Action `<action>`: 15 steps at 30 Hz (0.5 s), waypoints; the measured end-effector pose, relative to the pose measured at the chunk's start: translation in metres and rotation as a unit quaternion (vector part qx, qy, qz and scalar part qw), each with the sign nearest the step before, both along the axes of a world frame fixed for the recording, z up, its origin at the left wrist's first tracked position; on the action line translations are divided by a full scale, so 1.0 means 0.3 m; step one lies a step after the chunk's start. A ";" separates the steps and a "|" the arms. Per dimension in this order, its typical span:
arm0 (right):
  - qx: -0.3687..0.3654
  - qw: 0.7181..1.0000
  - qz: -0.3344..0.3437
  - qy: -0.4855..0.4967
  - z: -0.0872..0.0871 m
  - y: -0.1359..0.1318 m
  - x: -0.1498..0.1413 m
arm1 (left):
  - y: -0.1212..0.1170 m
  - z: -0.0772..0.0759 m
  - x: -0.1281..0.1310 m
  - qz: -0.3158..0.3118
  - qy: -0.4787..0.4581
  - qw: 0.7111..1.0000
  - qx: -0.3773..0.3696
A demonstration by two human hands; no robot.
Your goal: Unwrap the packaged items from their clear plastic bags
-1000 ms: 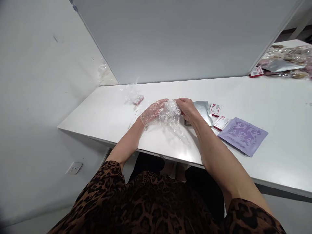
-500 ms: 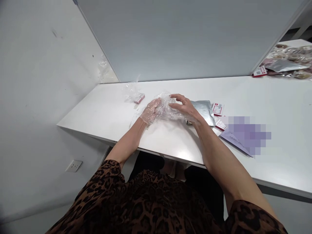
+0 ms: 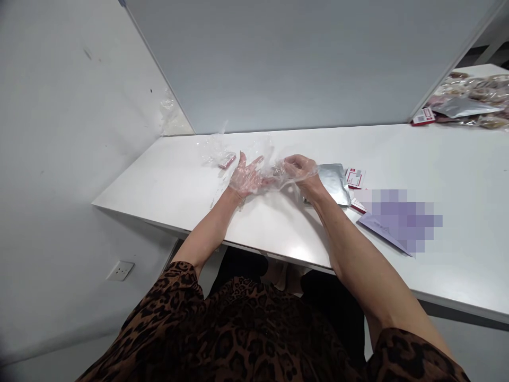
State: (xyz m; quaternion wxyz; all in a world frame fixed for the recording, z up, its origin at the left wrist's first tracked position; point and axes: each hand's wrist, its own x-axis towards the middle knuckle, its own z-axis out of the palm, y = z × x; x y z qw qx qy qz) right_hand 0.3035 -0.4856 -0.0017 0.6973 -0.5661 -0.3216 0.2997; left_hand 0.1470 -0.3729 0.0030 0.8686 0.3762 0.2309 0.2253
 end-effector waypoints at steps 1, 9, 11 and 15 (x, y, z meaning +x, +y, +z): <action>0.007 0.999 -0.020 0.035 0.000 0.004 0.002 | 0.003 0.002 -0.001 0.010 -0.007 1.000 -0.018; 0.046 0.986 -0.110 0.112 -0.011 0.024 0.005 | -0.074 0.047 -0.009 -0.009 -0.069 0.997 -0.037; 0.070 0.989 -0.104 0.082 -0.022 0.020 -0.013 | -0.089 0.052 -0.004 -0.013 -0.054 0.998 -0.034; 0.077 0.993 -0.041 -0.076 -0.025 -0.012 -0.058 | -0.080 0.051 0.003 0.008 -0.053 0.998 -0.025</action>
